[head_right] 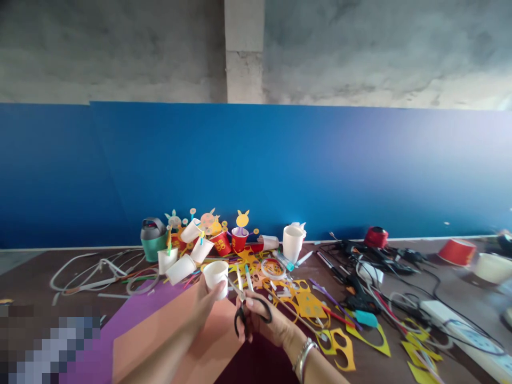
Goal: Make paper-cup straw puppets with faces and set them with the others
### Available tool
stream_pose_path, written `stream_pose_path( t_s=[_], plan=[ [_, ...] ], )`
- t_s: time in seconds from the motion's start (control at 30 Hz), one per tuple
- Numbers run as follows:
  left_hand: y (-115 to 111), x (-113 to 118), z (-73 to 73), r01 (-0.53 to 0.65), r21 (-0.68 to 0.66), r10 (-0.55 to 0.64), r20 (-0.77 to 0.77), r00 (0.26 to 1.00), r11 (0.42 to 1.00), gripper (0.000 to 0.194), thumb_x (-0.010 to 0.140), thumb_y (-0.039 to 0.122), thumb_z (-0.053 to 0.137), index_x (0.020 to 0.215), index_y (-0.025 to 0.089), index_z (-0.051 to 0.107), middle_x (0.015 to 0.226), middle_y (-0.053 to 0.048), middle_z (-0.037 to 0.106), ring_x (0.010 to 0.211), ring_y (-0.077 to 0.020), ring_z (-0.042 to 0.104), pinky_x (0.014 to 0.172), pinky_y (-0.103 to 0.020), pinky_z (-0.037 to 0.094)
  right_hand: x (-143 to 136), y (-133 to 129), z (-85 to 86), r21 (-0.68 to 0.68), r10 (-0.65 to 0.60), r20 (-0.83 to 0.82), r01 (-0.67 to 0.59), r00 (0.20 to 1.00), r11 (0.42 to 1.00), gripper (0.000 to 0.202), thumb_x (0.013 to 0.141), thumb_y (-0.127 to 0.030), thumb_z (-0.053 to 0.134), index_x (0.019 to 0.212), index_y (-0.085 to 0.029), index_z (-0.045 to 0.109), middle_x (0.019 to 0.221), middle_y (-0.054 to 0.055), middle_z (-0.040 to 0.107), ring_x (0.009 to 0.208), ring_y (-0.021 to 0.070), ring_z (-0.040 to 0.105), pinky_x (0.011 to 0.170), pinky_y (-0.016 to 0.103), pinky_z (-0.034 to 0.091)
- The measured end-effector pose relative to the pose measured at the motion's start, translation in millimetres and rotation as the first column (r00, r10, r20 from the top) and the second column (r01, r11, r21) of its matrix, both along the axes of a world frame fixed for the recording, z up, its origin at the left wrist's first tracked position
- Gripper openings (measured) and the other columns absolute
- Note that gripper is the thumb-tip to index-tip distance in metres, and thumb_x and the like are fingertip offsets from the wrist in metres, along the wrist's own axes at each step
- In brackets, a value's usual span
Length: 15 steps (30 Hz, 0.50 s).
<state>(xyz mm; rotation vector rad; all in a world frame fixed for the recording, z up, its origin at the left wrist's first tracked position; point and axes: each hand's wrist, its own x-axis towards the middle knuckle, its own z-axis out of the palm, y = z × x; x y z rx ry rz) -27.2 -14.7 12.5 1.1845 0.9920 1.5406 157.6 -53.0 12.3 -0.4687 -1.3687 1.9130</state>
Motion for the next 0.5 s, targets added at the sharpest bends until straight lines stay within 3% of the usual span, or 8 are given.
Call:
stream_pose_path(
  t_s=[0.5],
  plan=[
    [3.0, -4.0, -3.2, 0.011, 0.012, -0.011, -0.049, 0.999, 1.000, 0.040, 0.069, 0.035, 0.070, 0.102, 0.016, 0.056, 0.085, -0.006, 0.065, 0.077, -0.0224, 0.061, 0.067, -0.032, 0.049, 3.5, 0.5, -2.1, -0.011, 0.055, 0.067, -0.054, 0.996, 0.998, 0.041, 0.086, -0.057, 0.047, 0.094, -0.017, 0.046, 0.063, 0.003, 0.066, 0.048, 0.0120, 0.062, 0.037, 0.015, 0.033]
  ],
)
